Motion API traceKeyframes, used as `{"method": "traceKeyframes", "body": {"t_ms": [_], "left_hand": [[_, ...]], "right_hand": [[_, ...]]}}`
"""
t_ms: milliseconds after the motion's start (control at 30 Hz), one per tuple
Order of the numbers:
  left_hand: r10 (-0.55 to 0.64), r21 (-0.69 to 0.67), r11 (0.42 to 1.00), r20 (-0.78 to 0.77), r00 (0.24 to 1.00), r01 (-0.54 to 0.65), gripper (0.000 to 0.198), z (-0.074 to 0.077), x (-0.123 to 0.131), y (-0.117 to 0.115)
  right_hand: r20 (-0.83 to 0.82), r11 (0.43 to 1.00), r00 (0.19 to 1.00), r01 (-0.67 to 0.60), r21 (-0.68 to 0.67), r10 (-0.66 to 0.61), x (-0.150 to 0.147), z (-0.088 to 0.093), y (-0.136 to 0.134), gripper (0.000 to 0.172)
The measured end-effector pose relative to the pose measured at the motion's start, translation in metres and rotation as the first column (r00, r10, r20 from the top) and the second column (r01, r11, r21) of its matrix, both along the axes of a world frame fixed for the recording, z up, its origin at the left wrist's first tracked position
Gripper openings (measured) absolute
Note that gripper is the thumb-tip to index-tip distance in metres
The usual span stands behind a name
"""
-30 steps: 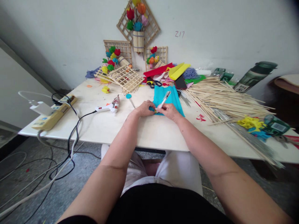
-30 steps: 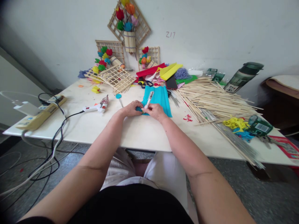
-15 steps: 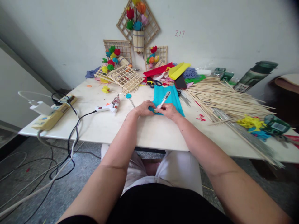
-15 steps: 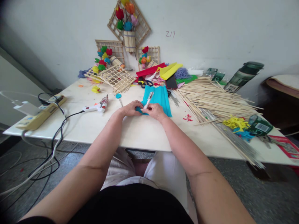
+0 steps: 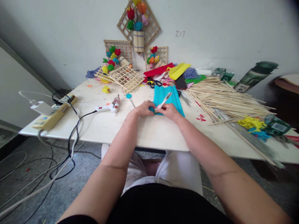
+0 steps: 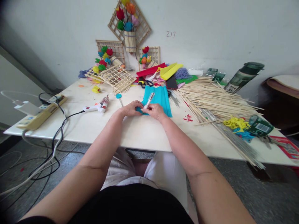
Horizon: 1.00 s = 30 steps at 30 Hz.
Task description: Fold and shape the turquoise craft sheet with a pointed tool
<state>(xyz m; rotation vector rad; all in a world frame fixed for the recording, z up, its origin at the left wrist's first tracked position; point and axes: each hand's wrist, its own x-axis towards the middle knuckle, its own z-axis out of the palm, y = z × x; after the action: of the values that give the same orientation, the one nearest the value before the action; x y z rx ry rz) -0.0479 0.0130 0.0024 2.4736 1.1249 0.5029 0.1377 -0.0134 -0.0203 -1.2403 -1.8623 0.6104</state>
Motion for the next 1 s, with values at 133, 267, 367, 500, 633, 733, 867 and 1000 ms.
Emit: {"method": "traceKeyframes", "body": {"t_ms": [133,267,367,500,633,733,867,1000], "left_hand": [[-0.005,0.000,1.000,0.003,1.000,0.005,0.034,0.001,0.000,0.000],[0.001,-0.003,1.000,0.004,1.000,-0.001,0.034,0.002,0.000,-0.001],[-0.002,-0.002,1.000,-0.001,1.000,0.002,0.034,0.003,0.000,-0.002],[-0.004,0.006,1.000,-0.012,1.000,0.004,0.035,0.002,0.000,-0.001],[-0.006,0.006,1.000,-0.028,1.000,0.006,0.037,0.003,0.000,0.000],[-0.019,0.004,1.000,-0.032,0.999,0.019,0.038,0.003,0.000,0.000],[-0.021,0.003,1.000,-0.027,0.999,0.022,0.036,0.004,0.001,-0.001],[-0.009,0.000,1.000,-0.004,1.000,0.009,0.035,0.004,0.001,-0.001]], "right_hand": [[0.016,1.000,1.000,0.016,0.011,-0.017,-0.002,0.000,-0.001,0.028],[0.035,1.000,0.999,0.016,0.020,-0.017,-0.002,0.002,-0.002,0.027],[0.055,1.000,0.998,0.021,0.007,-0.022,-0.001,0.005,-0.003,0.027],[0.055,1.000,0.998,0.008,-0.005,-0.008,-0.001,0.006,-0.003,0.029],[0.023,1.000,0.999,0.027,0.013,-0.027,-0.002,0.002,-0.001,0.030],[0.021,0.999,0.999,0.040,0.029,-0.041,-0.003,-0.001,0.000,0.029],[0.032,0.999,0.999,0.031,0.025,-0.032,-0.002,-0.004,0.002,0.024],[0.025,1.000,1.000,0.014,0.018,-0.014,-0.002,-0.004,0.003,0.022]]}}
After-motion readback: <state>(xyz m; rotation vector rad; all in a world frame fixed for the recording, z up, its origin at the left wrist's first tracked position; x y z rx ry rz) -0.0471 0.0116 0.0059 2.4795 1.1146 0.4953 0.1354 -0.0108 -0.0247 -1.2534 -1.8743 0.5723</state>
